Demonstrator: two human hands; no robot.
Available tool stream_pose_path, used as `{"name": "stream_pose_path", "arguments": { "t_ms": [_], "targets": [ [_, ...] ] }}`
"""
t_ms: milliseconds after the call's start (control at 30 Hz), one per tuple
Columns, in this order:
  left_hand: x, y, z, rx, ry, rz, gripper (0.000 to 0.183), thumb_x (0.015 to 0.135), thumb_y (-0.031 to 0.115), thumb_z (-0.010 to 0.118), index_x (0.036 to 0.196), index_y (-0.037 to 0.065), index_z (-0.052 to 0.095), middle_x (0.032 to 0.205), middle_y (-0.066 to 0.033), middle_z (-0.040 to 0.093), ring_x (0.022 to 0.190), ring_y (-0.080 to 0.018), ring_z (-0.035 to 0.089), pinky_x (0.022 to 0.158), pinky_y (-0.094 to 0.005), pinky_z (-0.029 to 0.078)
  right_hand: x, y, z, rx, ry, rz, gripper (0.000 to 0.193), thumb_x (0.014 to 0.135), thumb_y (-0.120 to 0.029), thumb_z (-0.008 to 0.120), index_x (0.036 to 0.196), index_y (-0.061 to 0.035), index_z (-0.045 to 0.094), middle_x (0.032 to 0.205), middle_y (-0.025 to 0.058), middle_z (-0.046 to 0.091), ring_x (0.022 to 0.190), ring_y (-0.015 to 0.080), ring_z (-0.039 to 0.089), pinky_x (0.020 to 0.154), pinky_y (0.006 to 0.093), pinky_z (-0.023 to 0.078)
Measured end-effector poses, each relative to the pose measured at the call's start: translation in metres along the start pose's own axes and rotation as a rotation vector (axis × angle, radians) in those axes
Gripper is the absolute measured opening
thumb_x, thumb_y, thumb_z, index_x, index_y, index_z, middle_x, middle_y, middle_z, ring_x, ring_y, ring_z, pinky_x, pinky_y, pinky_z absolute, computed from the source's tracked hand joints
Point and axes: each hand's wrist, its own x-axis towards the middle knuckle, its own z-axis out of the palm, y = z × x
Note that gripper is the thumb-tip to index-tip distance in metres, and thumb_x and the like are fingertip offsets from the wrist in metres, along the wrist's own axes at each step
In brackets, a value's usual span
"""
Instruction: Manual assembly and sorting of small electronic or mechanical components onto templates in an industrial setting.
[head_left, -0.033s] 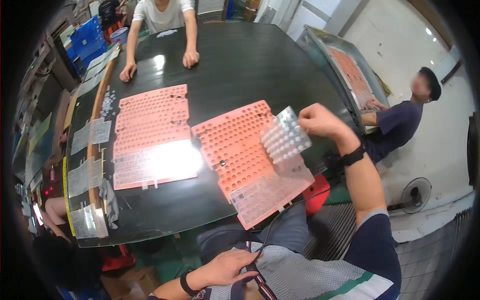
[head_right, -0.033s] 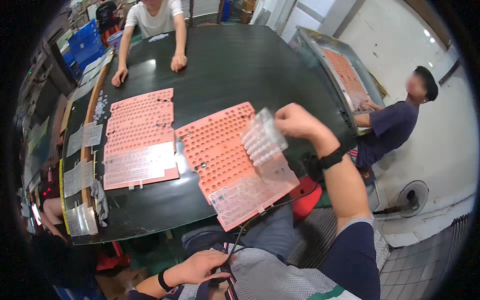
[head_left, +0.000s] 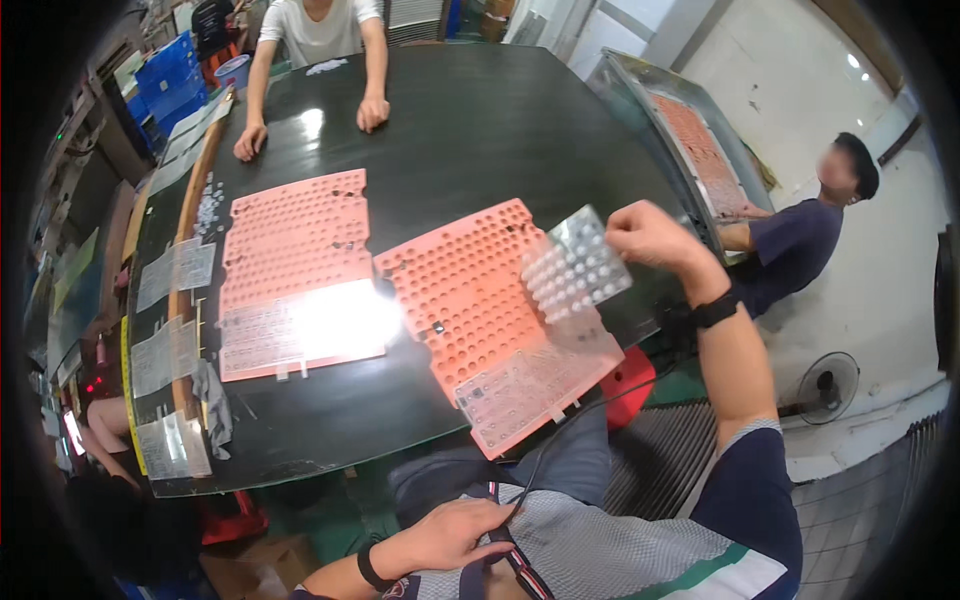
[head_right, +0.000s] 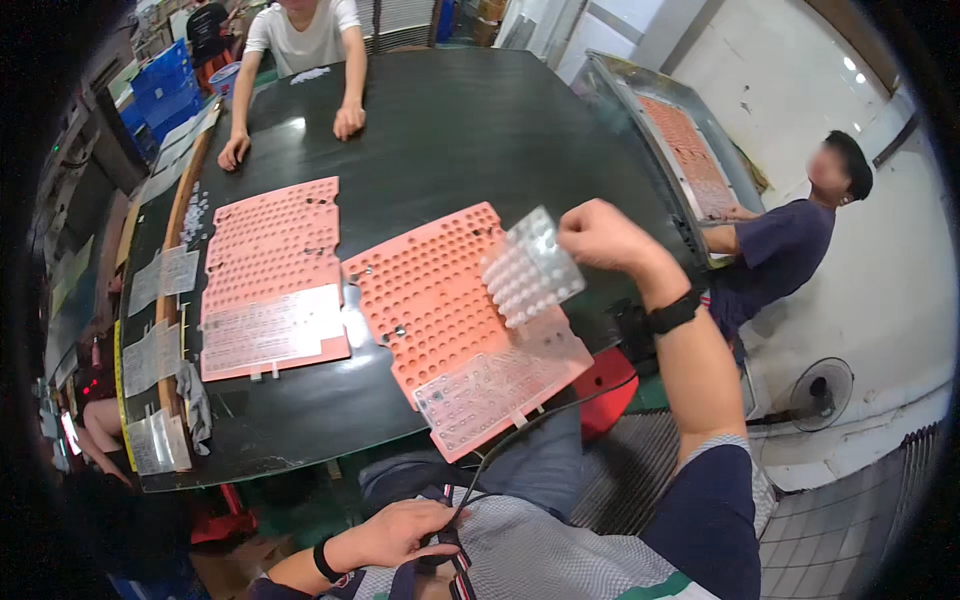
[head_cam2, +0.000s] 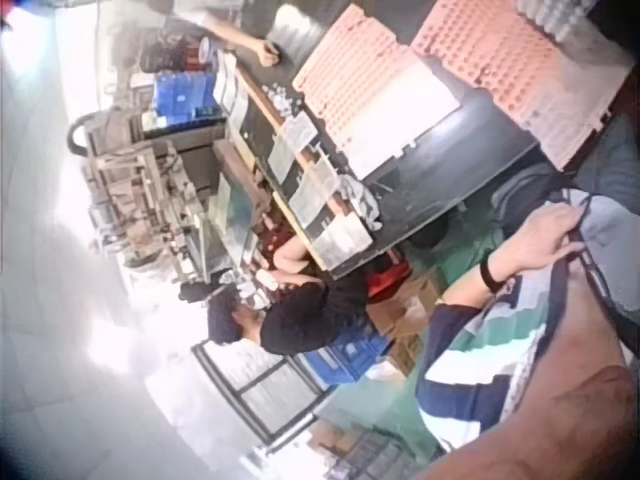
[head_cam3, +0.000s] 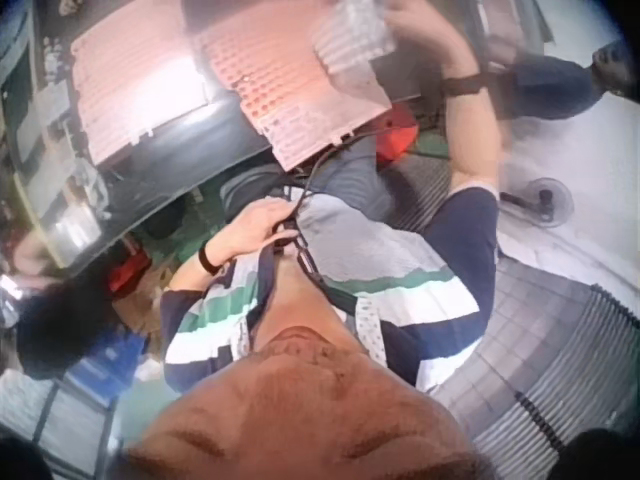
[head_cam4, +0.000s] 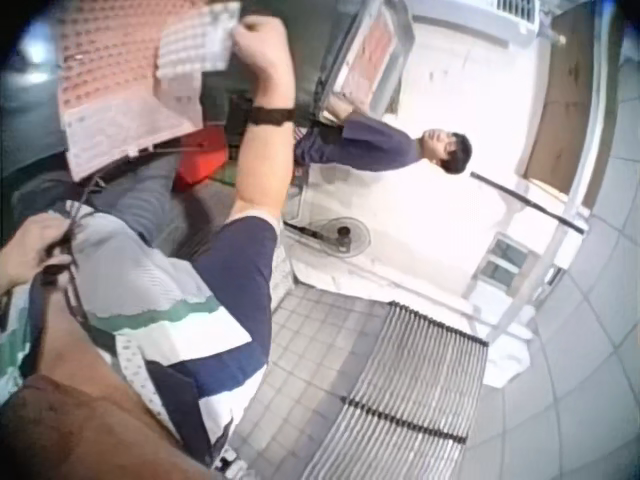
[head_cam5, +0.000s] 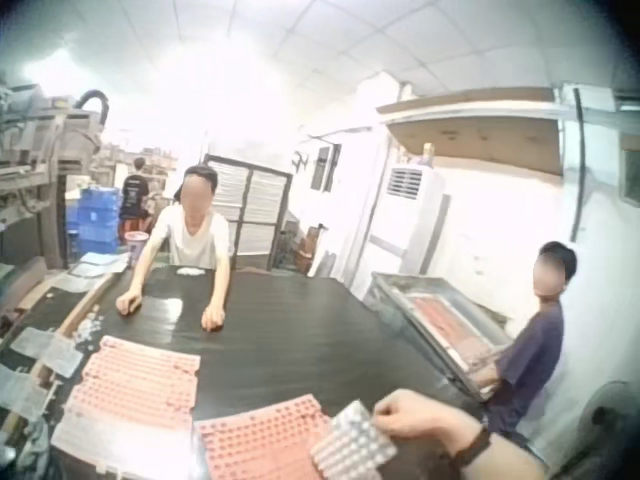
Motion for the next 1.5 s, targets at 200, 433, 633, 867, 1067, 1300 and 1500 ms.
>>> {"name": "stream_pose_path", "arguments": {
  "t_ms": [200, 433, 633, 867, 1067, 1300, 1500],
  "targets": [
    [0.033, 0.005, 0.004, 0.028, -0.132, 0.072, 0.047, 0.085, 0.027, 0.062, 0.121, -0.001, 0.05, 0.09, -0.0148, 0.06, 0.088, -0.0312, 0.059, 0.077, -0.0366, 0.047, -0.036, -0.007, -0.082, -0.421, 0.226, -0.015, 0.018, 0.077, -0.012, 0.056, 0.071, 0.0048, 0.056, 0.054, 0.008, 0.046, 0.054, 0.0119, 0.045, 0.052, 0.0306, 0.038],
    [0.055, 0.01, 0.014, 0.063, -0.22, 0.14, 0.046, 0.086, 0.029, 0.06, 0.119, -0.001, 0.05, 0.09, -0.0158, 0.06, 0.085, -0.0324, 0.059, 0.075, -0.0378, 0.047, -0.064, -0.002, -0.118, -0.68, 0.398, -0.064, 0.016, 0.077, -0.012, 0.056, 0.076, 0.0023, 0.062, 0.074, 0.0228, 0.059, 0.072, 0.0377, 0.059, 0.068, 0.0433, 0.046],
    [0.083, 0.019, 0.014, 0.106, -0.356, 0.199, 0.041, 0.081, 0.028, 0.066, 0.11, -0.001, 0.056, 0.082, -0.0131, 0.059, 0.077, -0.0312, 0.058, 0.069, -0.0376, 0.047, -0.135, 0.041, -0.141, -0.604, 0.589, 0.021, 0.018, 0.08, -0.013, 0.059, 0.081, 0.0048, 0.06, 0.065, 0.021, 0.054, 0.056, 0.026, 0.053, 0.058, 0.0359, 0.044],
    [0.104, 0.013, 0.017, 0.006, -0.534, 0.251, 0.043, 0.08, 0.026, 0.067, 0.112, -0.001, 0.056, 0.088, -0.0209, 0.058, 0.081, -0.0381, 0.057, 0.075, -0.0431, 0.045, -0.258, 0.05, -0.144, -0.248, 0.645, 0.429, 0.018, 0.078, -0.011, 0.058, 0.074, 0.006, 0.06, 0.057, 0.0109, 0.052, 0.056, 0.0092, 0.048, 0.052, 0.0286, 0.042],
    [0.129, 0.009, 0.021, 0.039, -0.676, 0.38, 0.049, 0.079, 0.027, 0.066, 0.117, -0.002, 0.054, 0.09, -0.0211, 0.059, 0.088, -0.0378, 0.057, 0.08, -0.042, 0.045, -0.351, 0.057, -0.133, -0.273, 0.584, 0.733, 0.018, 0.076, -0.013, 0.057, 0.075, 0.005, 0.062, 0.06, 0.0165, 0.057, 0.054, 0.0199, 0.054, 0.055, 0.0346, 0.044],
    [0.155, 0.01, 0.029, 0.122, -0.743, 0.492, 0.041, 0.073, 0.022, 0.074, 0.105, -0.001, 0.06, 0.078, -0.0137, 0.06, 0.071, -0.0282, 0.06, 0.069, -0.0348, 0.049, -0.452, 0.043, -0.049, -0.39, 0.795, 0.88, 0.017, 0.078, -0.012, 0.056, 0.076, 0.0039, 0.06, 0.065, 0.0187, 0.057, 0.057, 0.0285, 0.056, 0.055, 0.0357, 0.044],
    [0.169, 0.017, 0.047, 0.096, -0.91, 0.538, 0.04, 0.07, 0.02, 0.075, 0.102, 0.0, 0.062, 0.08, -0.0142, 0.062, 0.072, -0.0277, 0.061, 0.067, -0.0346, 0.05, -0.602, 0.018, 0.138, 0.27, 1.633, 1.195, 0.016, 0.09, -0.013, 0.053, 0.083, -0.0004, 0.061, 0.062, -0.0018, 0.055, 0.056, 0.0064, 0.051, 0.05, 0.0226, 0.039]
  ]
}}
